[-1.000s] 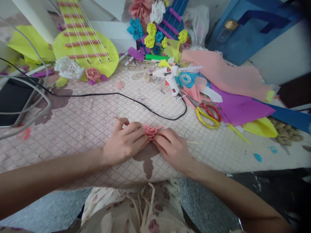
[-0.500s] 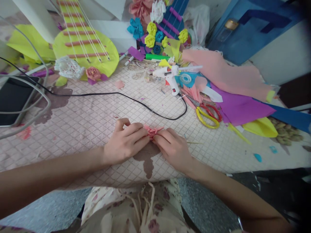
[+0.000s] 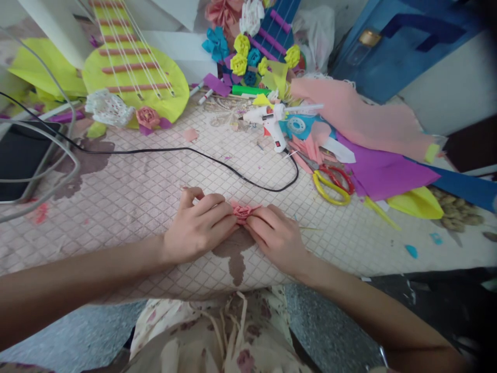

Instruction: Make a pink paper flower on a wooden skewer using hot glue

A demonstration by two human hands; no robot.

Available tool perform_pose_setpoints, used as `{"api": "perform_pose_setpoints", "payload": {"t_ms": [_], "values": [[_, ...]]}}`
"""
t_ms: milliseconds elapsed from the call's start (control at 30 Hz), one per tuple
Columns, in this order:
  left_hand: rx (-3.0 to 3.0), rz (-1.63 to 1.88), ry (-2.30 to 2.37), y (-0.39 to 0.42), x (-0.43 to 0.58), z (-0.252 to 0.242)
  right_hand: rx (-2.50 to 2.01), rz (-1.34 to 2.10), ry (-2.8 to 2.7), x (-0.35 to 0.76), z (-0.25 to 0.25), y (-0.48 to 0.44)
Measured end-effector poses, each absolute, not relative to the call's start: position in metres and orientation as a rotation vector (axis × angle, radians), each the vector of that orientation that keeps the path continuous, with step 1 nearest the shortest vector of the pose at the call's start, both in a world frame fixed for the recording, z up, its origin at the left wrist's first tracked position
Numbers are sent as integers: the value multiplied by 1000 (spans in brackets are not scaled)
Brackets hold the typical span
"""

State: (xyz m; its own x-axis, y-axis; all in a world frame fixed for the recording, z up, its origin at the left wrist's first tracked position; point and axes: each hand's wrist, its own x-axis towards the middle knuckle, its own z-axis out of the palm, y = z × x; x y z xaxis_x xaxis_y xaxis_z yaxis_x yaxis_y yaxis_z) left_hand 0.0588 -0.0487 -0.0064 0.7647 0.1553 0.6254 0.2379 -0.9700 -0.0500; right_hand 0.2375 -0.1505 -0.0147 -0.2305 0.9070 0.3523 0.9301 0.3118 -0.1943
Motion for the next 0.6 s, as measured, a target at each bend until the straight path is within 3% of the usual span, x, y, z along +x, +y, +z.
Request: {"api": "perform_pose_setpoints", "payload": {"t_ms": [600], "values": [[-2791,-959,-262,-50,60,-10,-1631,-43,-2185,237,-14,-151]]}}
